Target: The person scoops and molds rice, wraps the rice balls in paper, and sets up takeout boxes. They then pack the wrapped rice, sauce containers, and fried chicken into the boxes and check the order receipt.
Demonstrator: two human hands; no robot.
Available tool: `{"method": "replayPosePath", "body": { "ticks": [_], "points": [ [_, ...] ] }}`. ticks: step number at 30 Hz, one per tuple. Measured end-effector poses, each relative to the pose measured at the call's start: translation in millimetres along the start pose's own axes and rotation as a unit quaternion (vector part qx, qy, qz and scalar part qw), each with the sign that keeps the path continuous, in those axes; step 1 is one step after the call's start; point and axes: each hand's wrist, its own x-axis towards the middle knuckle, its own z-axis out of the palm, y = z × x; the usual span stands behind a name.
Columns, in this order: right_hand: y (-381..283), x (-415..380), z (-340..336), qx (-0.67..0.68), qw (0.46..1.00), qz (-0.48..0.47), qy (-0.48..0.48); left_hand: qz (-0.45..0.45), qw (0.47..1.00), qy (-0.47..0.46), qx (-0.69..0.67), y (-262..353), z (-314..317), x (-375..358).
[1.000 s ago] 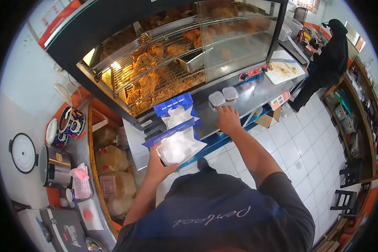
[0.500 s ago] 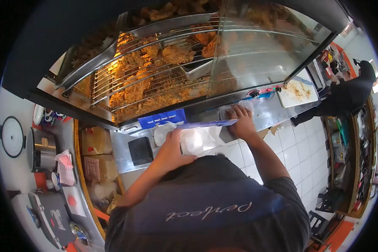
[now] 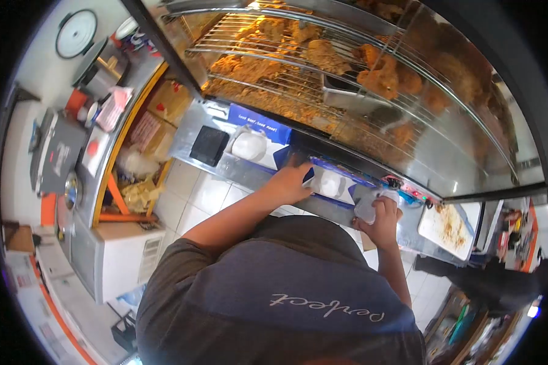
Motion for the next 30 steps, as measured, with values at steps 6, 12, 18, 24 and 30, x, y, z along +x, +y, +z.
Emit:
{"method": "replayPosePath", "body": {
  "ticks": [6,12,18,24,30],
  "points": [
    [8.6,0.5,-15.4,0.108,0.992,-0.054,0.046,-0.001,0.966,0.210,0.154,-41.0,-45.2,-35.2],
    [-48.9,38.3,-45.3,0.206,0.974,-0.089,-0.013,0.011,0.924,0.245,0.294,-105.8,-87.9,-36.9],
    [-174.8,138.8,14.2,0.314,0.932,-0.134,-0.120,0.086,0.942,0.181,0.269,-124.8,-107.7,-33.1],
    [-235.7,195.9,123.3,0.380,0.919,-0.052,-0.089,0.149,0.963,0.151,0.163,-158.1,-117.8,-28.0],
    [-264.3,202.1,122.4,0.217,0.975,0.015,-0.047,0.221,0.952,0.093,0.189,-174.8,-139.7,-34.3]
  ]
}}
